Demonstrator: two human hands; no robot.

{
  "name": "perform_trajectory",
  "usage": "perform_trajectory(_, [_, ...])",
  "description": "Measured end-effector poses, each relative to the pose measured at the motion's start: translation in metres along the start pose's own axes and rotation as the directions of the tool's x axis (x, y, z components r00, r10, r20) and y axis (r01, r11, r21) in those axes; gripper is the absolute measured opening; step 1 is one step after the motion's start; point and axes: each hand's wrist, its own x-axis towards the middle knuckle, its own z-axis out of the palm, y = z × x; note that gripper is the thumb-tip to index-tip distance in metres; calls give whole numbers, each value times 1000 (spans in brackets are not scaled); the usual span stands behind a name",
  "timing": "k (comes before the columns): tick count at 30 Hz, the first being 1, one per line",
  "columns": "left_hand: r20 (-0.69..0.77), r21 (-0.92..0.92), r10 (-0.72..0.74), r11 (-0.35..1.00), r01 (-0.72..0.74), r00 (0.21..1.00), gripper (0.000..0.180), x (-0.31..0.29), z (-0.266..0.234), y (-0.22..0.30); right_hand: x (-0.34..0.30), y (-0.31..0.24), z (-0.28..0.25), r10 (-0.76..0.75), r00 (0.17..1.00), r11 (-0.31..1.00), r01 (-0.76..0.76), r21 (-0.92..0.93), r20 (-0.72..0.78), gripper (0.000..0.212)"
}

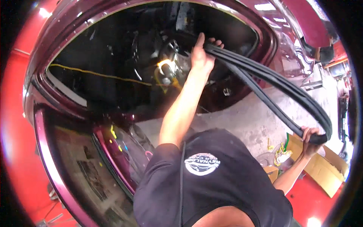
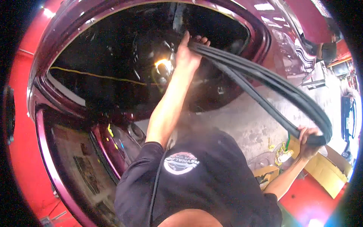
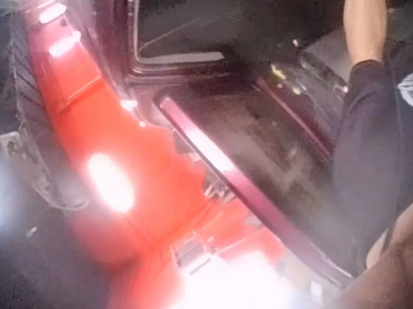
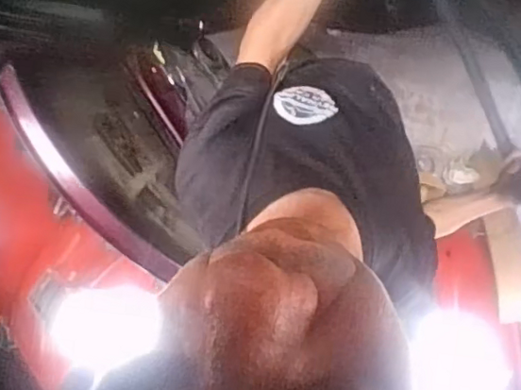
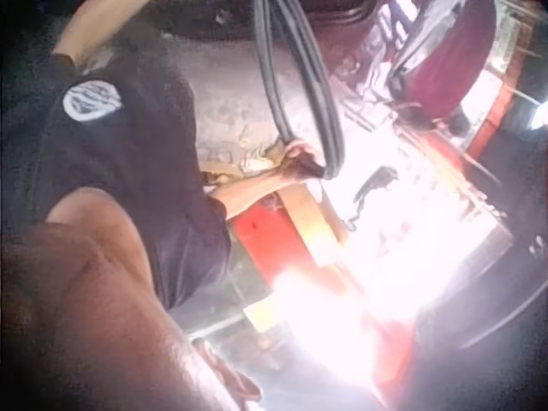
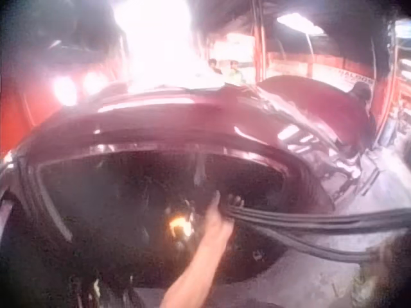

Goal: The person uses a screwdriver to remove a small plastic cap from the car door frame, then installs a black rubber weather seal along the door opening. They press the seal into place by hand, adjusting it along the top and side edges of the door frame.

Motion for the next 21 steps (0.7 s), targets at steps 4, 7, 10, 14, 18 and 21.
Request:
perform_trajectory(4, [64, 100, 67, 992, -73, 996, 32, -102, 29, -52, -32, 62, -130, 129, 987, 956, -99, 275, -95, 82])
perform_trajectory(7, [-52, 105, -56, 993, 61, 997, 22, -182, 17, -87, -50, 116, -179, 329, 936, 884, -259, 388, -127, 70])
perform_trajectory(10, [-168, 113, -197, 970, 217, 966, 17, -248, -19, -102, -74, 178, -225, 508, 844, 807, -394, 440, -175, 59])
perform_trajectory(14, [-346, 118, -253, 944, 309, 903, 14, -288, -65, -100, -63, 205, -203, 737, 646, 671, -736, 95, -198, 54])
perform_trajectory(18, [-313, 120, -314, 923, 366, 896, 13, -276, -76, -107, -2, 196, -101, 759, 649, 543, -678, -496, -55, 46])
perform_trajectory(21, [-294, 321, -306, 861, 395, 906, 19, -268, -76, -123, 44, 152, 37, 710, 639, 670, -482, -564, 296, 45])
